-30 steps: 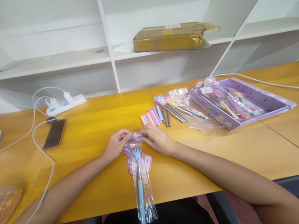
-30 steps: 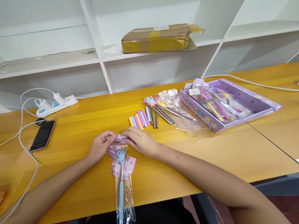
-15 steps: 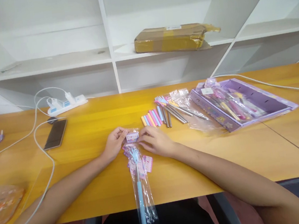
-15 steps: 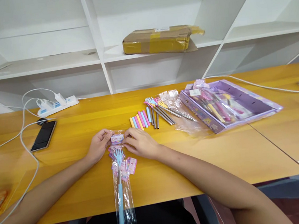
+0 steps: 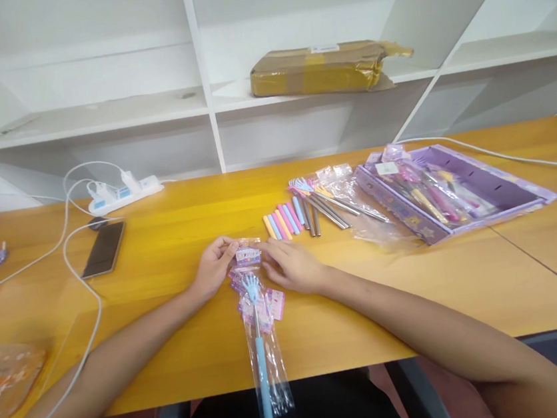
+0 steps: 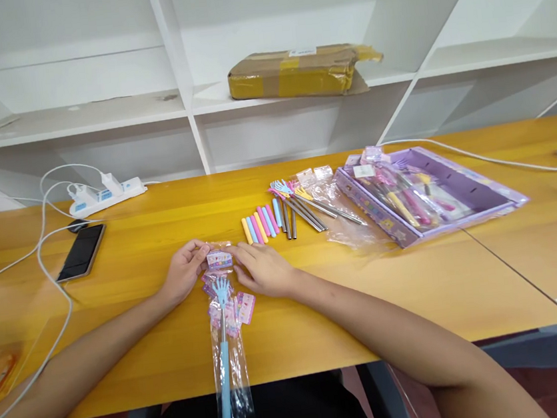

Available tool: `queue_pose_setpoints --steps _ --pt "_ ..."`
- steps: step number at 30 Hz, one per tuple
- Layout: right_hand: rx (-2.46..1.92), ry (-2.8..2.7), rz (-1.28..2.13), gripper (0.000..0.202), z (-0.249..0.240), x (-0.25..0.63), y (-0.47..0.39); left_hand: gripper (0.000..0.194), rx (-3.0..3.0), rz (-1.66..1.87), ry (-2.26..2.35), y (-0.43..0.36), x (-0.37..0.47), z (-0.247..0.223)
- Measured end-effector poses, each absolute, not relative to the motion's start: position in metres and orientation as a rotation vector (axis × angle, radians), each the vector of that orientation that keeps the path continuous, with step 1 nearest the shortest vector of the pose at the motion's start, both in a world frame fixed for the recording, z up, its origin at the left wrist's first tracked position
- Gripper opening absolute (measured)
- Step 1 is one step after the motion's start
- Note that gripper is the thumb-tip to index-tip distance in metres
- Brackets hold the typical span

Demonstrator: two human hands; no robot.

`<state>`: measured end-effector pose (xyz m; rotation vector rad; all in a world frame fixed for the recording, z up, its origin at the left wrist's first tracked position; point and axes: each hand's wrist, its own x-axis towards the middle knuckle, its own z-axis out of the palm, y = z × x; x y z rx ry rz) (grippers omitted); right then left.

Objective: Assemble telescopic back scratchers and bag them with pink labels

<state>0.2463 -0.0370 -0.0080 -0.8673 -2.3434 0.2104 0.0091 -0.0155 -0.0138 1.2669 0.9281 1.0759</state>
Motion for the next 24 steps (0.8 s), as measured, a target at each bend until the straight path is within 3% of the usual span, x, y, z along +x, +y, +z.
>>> queue_pose_setpoints --steps 12,18,24 --pt "-0.834 -2.326 0.329 0.040 -0.0063 0.2522 -0.0358 0.034 1.252 1.069 0.896 -0.0160 0.0085 -0.0152" --pt "-0.718 -2.213 0.711 0.059 -0.0088 0.2518 -0.0351 0.036 1.119 1.148 0.864 -0.0143 0.0123 -0.0117" --pt "-0.666 -2.150 0.840 0.062 -0.0086 0.2491 -0.0344 0.039 1.043 1.215 0.890 -0.0144 0.0156 -0.0056"
